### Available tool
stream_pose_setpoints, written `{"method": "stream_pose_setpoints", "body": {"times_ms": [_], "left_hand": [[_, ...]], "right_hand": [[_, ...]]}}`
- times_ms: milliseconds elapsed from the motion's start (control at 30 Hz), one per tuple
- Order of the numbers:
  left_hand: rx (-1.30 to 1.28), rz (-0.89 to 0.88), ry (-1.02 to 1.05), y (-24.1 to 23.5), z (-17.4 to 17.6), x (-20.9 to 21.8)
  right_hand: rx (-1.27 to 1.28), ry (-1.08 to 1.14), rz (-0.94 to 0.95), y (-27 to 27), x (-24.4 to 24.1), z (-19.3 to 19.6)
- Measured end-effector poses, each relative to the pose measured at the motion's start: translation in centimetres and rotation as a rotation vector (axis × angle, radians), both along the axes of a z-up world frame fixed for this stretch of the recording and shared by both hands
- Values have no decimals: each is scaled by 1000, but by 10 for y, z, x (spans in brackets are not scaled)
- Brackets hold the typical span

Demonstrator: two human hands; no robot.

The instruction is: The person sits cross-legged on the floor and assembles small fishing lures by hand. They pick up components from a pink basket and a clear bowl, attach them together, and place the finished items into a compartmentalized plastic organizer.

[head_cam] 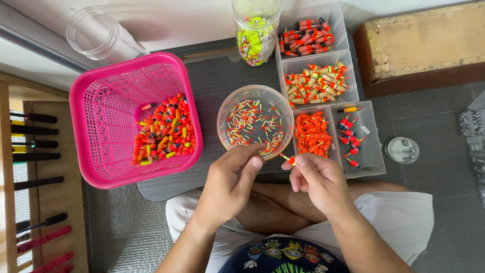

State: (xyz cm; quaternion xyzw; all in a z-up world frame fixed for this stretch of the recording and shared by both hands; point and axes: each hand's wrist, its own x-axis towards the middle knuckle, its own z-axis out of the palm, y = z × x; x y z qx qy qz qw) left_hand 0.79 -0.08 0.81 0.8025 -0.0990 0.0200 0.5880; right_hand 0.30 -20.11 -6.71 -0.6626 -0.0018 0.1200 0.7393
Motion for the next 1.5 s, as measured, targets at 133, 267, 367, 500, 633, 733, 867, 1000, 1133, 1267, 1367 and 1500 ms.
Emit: {"method": "stream_pose_setpoints", "body": {"times_ms": [133,267,367,500,633,733,867,1000,1133,1267,1367,1500], "left_hand": [[-19,11,12,-15,-8,-5],[-55,66,1,-22,-16,-6],[-79,111,22,-18,-25,-4],[-84,135,56,-13,-23,-4],[-91,97,50,-18,-22,-6],[-71,101,38,-21,-23,-11],[-6,33,-79,-21,-26,-14],[61,-21,-162,-17,-28,-13],[75,-87,-219,-15,-31,-10],[58,-126,-216,-9,-29,-8],[42,-180,-225,-8,-42,-12],[81,-250,-226,-5,-49,-14]], "right_hand": [[5,46,7,6,-1,3],[41,132,89,10,-5,9],[117,169,112,7,-6,11],[17,-14,149,1,-6,-4],[-114,-123,151,7,-2,8],[-220,-164,142,10,-3,21],[-328,-131,194,9,-8,23],[-355,-75,227,8,-6,25],[-304,-20,260,-1,-6,19],[-392,-5,304,-3,-3,15],[-504,-21,352,-12,-2,9],[-541,-85,479,-15,3,20]]}}
